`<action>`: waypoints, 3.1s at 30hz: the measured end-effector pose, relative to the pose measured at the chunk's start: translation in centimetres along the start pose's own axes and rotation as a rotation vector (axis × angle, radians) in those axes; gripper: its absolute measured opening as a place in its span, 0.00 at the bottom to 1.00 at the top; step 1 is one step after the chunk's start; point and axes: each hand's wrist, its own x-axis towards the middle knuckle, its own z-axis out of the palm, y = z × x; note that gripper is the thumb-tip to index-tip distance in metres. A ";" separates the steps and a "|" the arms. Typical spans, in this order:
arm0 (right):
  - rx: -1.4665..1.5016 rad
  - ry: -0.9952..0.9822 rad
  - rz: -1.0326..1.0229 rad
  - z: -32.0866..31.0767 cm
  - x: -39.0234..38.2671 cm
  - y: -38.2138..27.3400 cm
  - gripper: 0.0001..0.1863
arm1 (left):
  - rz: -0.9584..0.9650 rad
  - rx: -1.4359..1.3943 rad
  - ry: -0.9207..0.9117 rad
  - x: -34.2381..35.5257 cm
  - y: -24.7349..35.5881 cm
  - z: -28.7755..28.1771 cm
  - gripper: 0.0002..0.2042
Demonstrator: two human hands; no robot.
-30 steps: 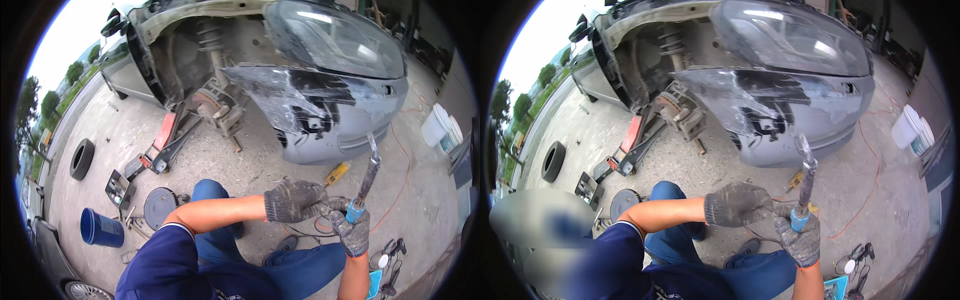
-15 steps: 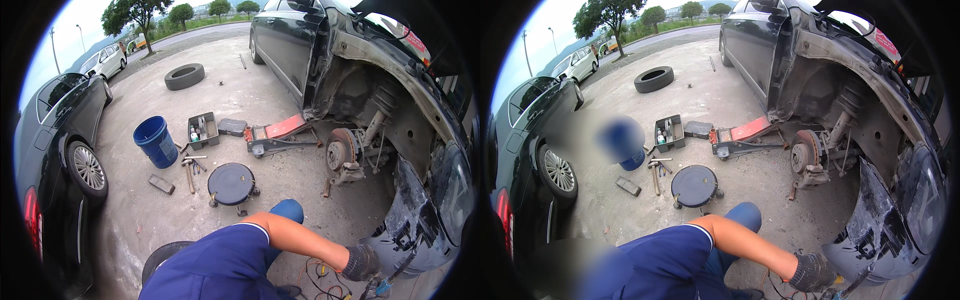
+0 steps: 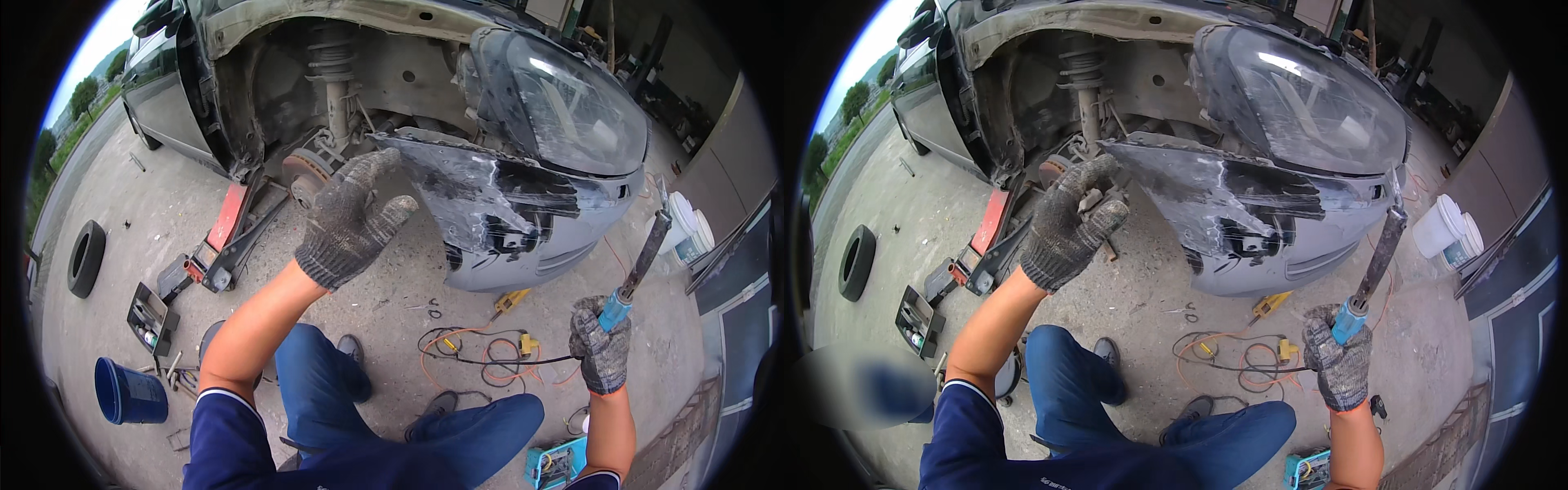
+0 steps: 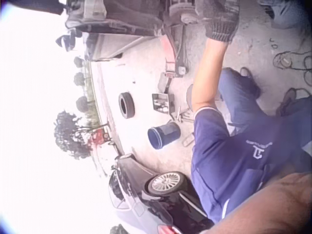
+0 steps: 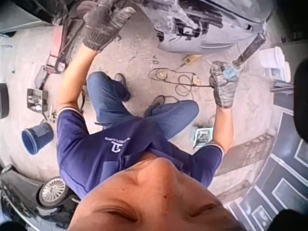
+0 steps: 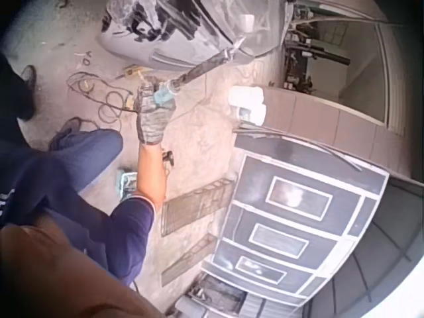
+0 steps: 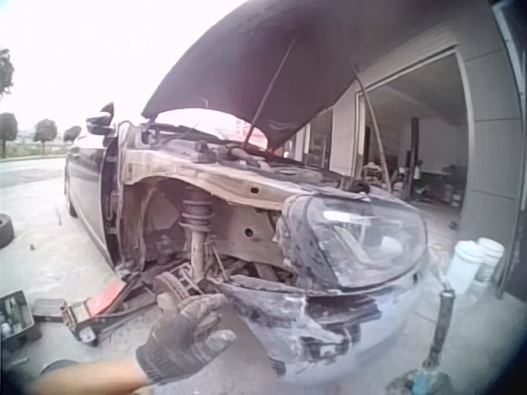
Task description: The person uses a soldering iron and a metal rod to heat and push out a dent on a car's front bumper. They then cut a piece of sandpaper with scissors and use it to smooth the repaired area.
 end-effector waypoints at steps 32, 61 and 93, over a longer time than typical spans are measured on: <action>-0.319 -0.488 0.352 -5.0 3.4 -14.0 0.05 | -0.121 0.109 -0.853 18.4 0.6 1.8 0.17; -0.681 -0.757 0.138 14.1 14.6 -18.2 0.14 | -0.682 -0.975 -1.066 13.7 -6.2 -0.9 0.22; -0.866 -0.606 -0.159 15.3 15.5 -14.1 0.14 | -0.901 -1.005 -1.211 15.0 -4.7 2.3 0.15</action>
